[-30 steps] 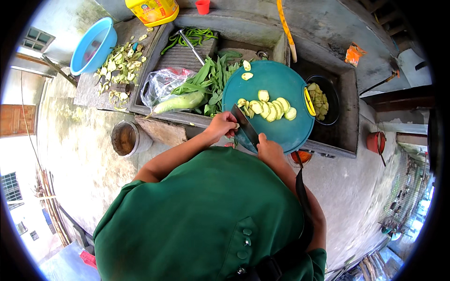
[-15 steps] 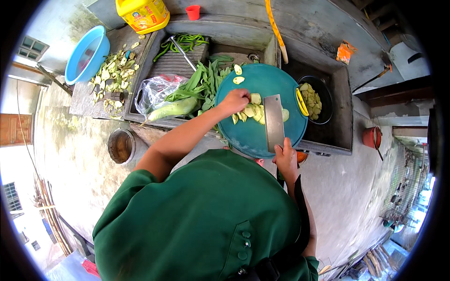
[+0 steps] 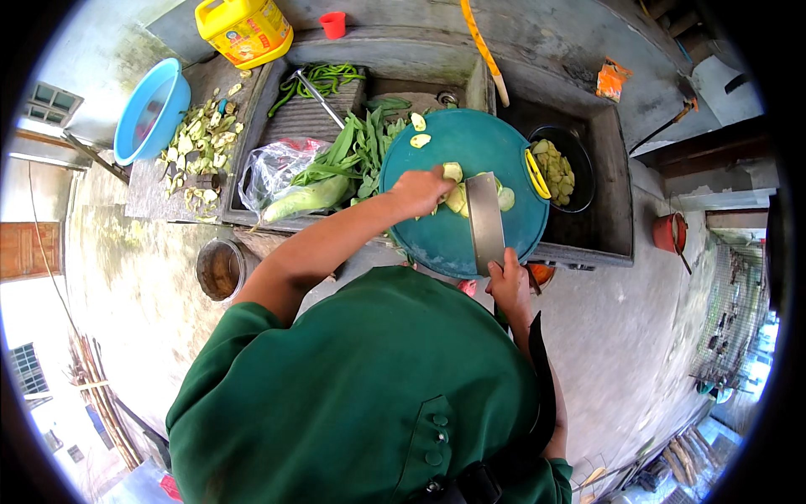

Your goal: The person uses a large cleaver to slice a green vegetable into thin rounds on a blue cutting board. They then peel a long green vegetable using the cleaver and continue slicing it into pieces.

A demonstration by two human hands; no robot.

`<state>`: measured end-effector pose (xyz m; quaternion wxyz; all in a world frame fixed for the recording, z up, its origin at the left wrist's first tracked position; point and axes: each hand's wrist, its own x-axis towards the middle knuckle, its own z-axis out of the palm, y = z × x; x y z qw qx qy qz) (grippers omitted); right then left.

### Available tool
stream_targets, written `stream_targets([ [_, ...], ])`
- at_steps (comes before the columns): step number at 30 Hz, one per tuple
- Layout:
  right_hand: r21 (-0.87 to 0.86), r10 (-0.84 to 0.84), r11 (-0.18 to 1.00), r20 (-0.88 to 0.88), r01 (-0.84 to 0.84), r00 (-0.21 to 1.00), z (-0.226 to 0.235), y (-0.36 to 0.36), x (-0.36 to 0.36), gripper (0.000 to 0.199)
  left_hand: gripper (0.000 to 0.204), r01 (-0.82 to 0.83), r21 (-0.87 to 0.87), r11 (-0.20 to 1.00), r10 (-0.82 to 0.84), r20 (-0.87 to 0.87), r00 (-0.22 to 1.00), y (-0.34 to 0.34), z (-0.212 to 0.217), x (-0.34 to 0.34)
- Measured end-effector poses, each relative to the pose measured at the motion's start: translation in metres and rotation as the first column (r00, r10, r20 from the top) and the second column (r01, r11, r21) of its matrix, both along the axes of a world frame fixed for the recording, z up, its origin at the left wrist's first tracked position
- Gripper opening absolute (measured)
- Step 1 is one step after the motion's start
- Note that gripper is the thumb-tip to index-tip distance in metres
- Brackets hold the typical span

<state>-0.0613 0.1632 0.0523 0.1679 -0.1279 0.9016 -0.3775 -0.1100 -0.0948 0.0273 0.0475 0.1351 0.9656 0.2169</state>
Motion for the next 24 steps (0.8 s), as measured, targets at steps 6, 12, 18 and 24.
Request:
stream_targets([
  [6,0.010,0.062,0.998,-0.009,-0.062,0.998,-0.006,-0.005,-0.002,0.019,0.014,-0.759,0.626,0.182,0.115,0.753,0.648,-0.051,0.004,0.020],
  [12,0.073,0.276,0.960,-0.072,-0.271,0.959,-0.003,-0.030,0.002,0.023,0.013,-0.837,0.526,-0.151,0.214,0.844,0.492,-0.042,-0.034,0.082],
  [18,0.216,0.458,0.878,-0.122,-0.427,0.881,-0.006,-0.047,0.001,0.024,0.019,-0.845,0.480,-0.235,0.244,0.871,0.427,-0.017,-0.030,0.096],
  [24,0.257,0.499,0.845,-0.066,-0.469,0.864,-0.003,-0.057,-0.001,0.023,0.020,-0.843,0.448,-0.298,0.179,0.894,0.412,-0.005,-0.029,0.098],
])
